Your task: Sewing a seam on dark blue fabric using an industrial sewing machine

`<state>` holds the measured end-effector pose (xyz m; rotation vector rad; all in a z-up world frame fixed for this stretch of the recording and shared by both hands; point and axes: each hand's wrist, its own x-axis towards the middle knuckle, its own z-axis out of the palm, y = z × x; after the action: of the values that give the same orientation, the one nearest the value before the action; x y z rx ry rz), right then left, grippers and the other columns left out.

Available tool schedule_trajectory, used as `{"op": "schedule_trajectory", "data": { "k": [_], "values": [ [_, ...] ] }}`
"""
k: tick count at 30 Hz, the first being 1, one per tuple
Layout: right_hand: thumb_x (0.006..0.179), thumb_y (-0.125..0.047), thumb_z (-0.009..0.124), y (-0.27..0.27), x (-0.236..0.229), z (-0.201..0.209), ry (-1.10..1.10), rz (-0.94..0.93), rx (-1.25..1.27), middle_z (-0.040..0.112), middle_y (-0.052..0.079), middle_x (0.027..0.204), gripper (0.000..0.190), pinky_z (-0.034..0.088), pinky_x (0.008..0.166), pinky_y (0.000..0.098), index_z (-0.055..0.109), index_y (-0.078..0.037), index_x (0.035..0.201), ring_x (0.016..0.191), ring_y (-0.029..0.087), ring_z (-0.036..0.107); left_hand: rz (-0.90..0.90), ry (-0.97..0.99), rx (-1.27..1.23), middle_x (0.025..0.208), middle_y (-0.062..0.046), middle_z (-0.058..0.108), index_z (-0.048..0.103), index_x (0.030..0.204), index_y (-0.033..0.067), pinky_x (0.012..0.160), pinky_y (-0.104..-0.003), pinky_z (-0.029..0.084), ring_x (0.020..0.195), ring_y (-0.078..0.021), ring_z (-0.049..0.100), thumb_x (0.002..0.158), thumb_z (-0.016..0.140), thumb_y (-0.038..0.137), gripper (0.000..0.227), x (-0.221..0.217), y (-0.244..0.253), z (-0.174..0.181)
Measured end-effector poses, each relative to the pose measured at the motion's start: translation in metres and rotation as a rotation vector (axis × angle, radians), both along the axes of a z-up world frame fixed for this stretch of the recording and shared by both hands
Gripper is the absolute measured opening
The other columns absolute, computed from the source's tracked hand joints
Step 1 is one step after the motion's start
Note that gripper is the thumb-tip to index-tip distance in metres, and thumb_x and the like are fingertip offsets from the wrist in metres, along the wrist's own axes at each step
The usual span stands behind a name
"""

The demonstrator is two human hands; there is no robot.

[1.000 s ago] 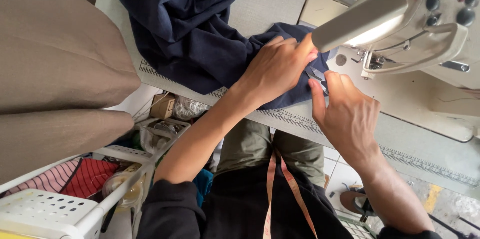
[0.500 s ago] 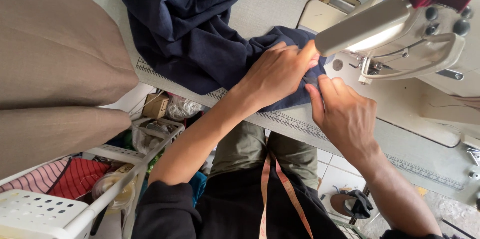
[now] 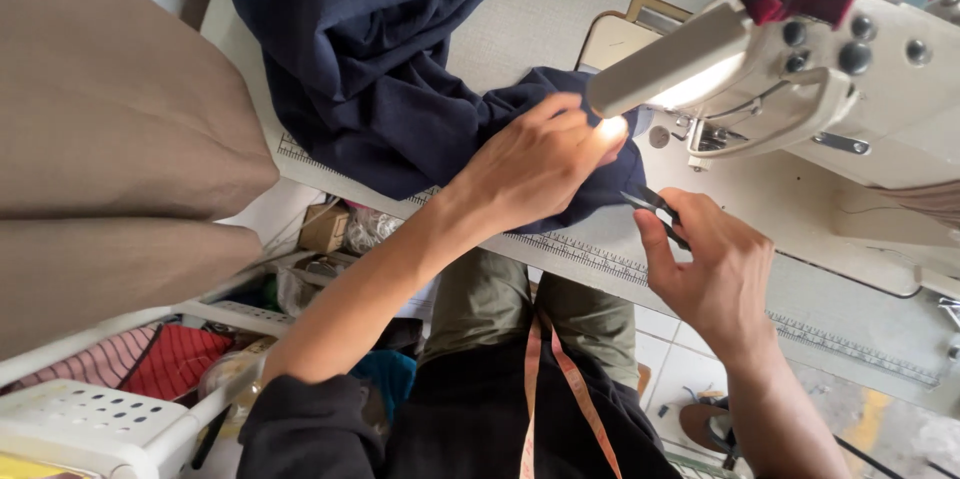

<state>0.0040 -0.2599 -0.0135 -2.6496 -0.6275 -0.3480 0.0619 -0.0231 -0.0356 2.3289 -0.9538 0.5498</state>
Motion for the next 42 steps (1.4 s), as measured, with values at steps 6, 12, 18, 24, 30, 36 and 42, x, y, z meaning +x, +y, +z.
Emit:
{"op": "schedule_trajectory", "data": {
  "k": [6,12,18,24,30,36,42],
  "values": [
    [0.101,-0.022,0.067,0.014,0.026,0.03,0.423,0.129,0.302,0.048,0.004,0.054,0.011,0.049,0.057,0.0342,0.07,-0.014,0.093,0.054,0.026,0.056,0.008,0.227,0.008,0.054,-0.004,0.055,0.047,0.099,0.0113,0.075,-0.039,0.056,0.057,-0.0243,0.065,0.112,0.042,0.022,0.018,-0.026,0.006,0.045],
    [0.094,-0.021,0.065,0.026,0.045,0.051,0.757,0.215,0.326,0.042,0.008,0.046,0.016,0.042,0.051,0.0365,0.072,-0.014,0.081,0.051,0.02,0.042,0.048,0.312,-0.021,0.051,-0.003,0.049,0.046,0.102,0.0141,0.064,-0.034,0.055,0.052,-0.0229,0.061,0.11,0.046,0.017,0.008,-0.037,0.005,0.046],
    [0.096,-0.018,0.065,0.026,0.041,0.058,0.799,0.223,0.338,0.04,0.005,0.042,0.021,0.038,0.047,0.0308,0.072,-0.011,0.077,0.05,0.015,0.041,0.065,0.281,-0.023,0.049,-0.003,0.049,0.046,0.101,0.0145,0.063,-0.032,0.054,0.051,-0.022,0.061,0.11,0.046,0.018,0.009,-0.04,0.001,0.045],
    [0.094,-0.018,0.068,0.025,0.032,0.059,0.731,0.197,0.33,0.043,0.002,0.043,0.013,0.042,0.05,0.0274,0.076,-0.015,0.084,0.048,0.012,0.043,0.068,0.254,-0.022,0.049,-0.004,0.047,0.044,0.099,0.0135,0.062,-0.034,0.052,0.052,-0.0248,0.06,0.109,0.047,0.014,0.01,-0.043,0.0,0.046],
    [0.095,-0.026,0.07,0.028,0.017,0.057,0.512,0.144,0.111,0.047,0.008,0.047,0.015,0.05,0.06,0.0348,0.07,-0.015,0.085,0.043,0.023,0.047,0.092,0.141,0.033,0.051,-0.002,0.049,0.048,0.105,0.0126,0.064,-0.036,0.052,0.052,-0.0227,0.058,0.101,0.052,0.007,0.008,-0.044,-0.001,0.045],
    [0.101,-0.037,0.063,0.031,-0.01,0.063,0.287,0.119,-0.086,0.055,0.005,0.055,0.024,0.036,0.045,0.0406,0.067,-0.015,0.092,0.043,0.026,0.04,0.088,0.118,0.195,0.053,0.008,0.031,0.042,0.118,0.0095,0.076,-0.048,0.059,0.044,-0.0154,0.035,0.085,0.064,-0.008,0.043,-0.046,-0.005,0.032],
    [0.101,-0.039,0.062,0.033,-0.014,0.061,0.31,0.049,-0.106,0.055,0.002,0.055,0.026,0.038,0.047,0.0402,0.067,-0.017,0.09,0.046,0.026,0.042,0.097,0.118,0.204,0.053,0.006,0.032,0.038,0.12,0.0103,0.082,-0.05,0.059,0.047,-0.0194,0.039,0.08,0.066,-0.007,0.052,-0.049,-0.003,0.033]
  ]
}}
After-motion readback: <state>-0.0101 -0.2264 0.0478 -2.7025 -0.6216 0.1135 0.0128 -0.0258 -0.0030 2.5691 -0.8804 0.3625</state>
